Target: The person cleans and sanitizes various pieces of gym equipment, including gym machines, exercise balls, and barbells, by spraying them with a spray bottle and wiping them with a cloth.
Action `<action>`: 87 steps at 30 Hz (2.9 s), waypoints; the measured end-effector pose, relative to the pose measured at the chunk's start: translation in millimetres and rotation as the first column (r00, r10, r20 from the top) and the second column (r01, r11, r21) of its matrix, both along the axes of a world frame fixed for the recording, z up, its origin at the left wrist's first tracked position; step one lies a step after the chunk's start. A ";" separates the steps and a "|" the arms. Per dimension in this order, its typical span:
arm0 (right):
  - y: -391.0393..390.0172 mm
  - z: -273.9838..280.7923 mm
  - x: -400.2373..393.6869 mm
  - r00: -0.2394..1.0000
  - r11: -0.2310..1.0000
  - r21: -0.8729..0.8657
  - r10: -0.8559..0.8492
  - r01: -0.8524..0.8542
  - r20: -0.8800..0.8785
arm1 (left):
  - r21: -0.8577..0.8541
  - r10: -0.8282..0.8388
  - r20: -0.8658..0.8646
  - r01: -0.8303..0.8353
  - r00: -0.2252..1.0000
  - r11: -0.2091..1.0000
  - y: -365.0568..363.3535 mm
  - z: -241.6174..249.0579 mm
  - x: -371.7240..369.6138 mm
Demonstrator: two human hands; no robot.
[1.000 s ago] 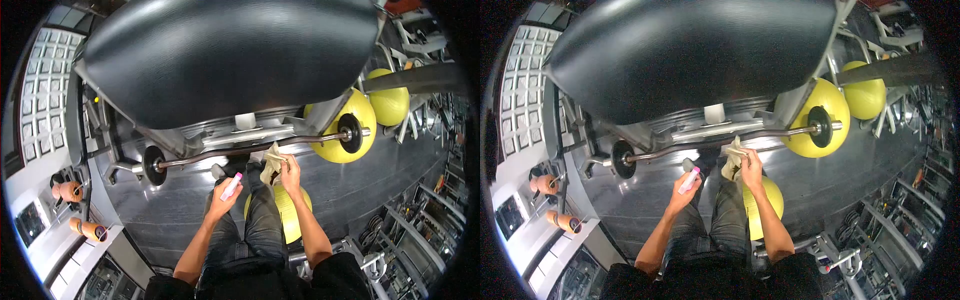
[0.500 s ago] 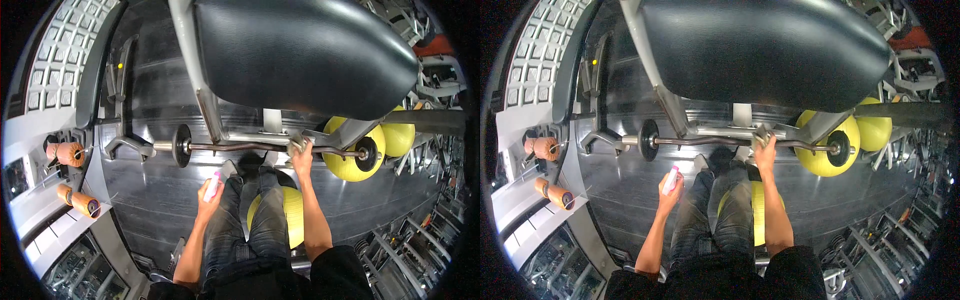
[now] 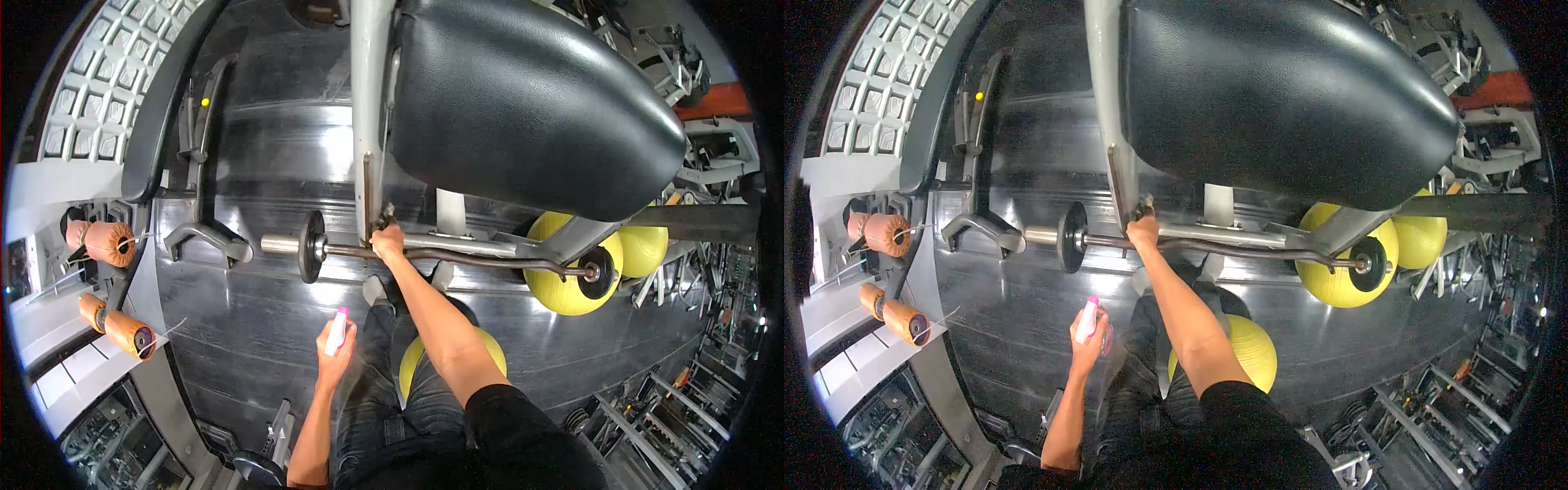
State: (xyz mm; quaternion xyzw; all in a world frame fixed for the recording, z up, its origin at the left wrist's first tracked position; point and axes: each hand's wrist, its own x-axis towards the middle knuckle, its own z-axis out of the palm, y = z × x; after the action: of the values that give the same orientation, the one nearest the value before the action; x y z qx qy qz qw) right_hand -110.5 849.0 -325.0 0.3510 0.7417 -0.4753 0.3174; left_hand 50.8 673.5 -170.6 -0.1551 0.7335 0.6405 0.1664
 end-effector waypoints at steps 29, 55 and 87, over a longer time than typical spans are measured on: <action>27.7 -153.0 -8.3 0.786 0.746 -0.364 -0.616 0.558 -0.056 | -0.163 -0.075 0.042 0.081 0.996 0.983 -39.2 0.6 -11.3; -3.6 105.1 6.3 0.448 0.973 -0.144 -0.211 0.178 -0.869 | -0.162 -0.207 -0.010 0.203 0.978 0.966 -27.1 -18.5 -8.9; -10.8 111.0 -15.2 0.258 0.887 0.460 0.438 0.029 -0.861 | -0.060 -0.048 -0.103 0.042 0.993 0.997 2.3 20.4 -21.2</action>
State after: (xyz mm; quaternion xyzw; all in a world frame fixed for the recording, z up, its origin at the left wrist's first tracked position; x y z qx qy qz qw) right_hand -125.7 838.2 -214.0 -0.0490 0.8987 -0.3859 -0.2026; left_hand 29.6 675.8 -150.1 -0.1093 0.7626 0.6224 0.1378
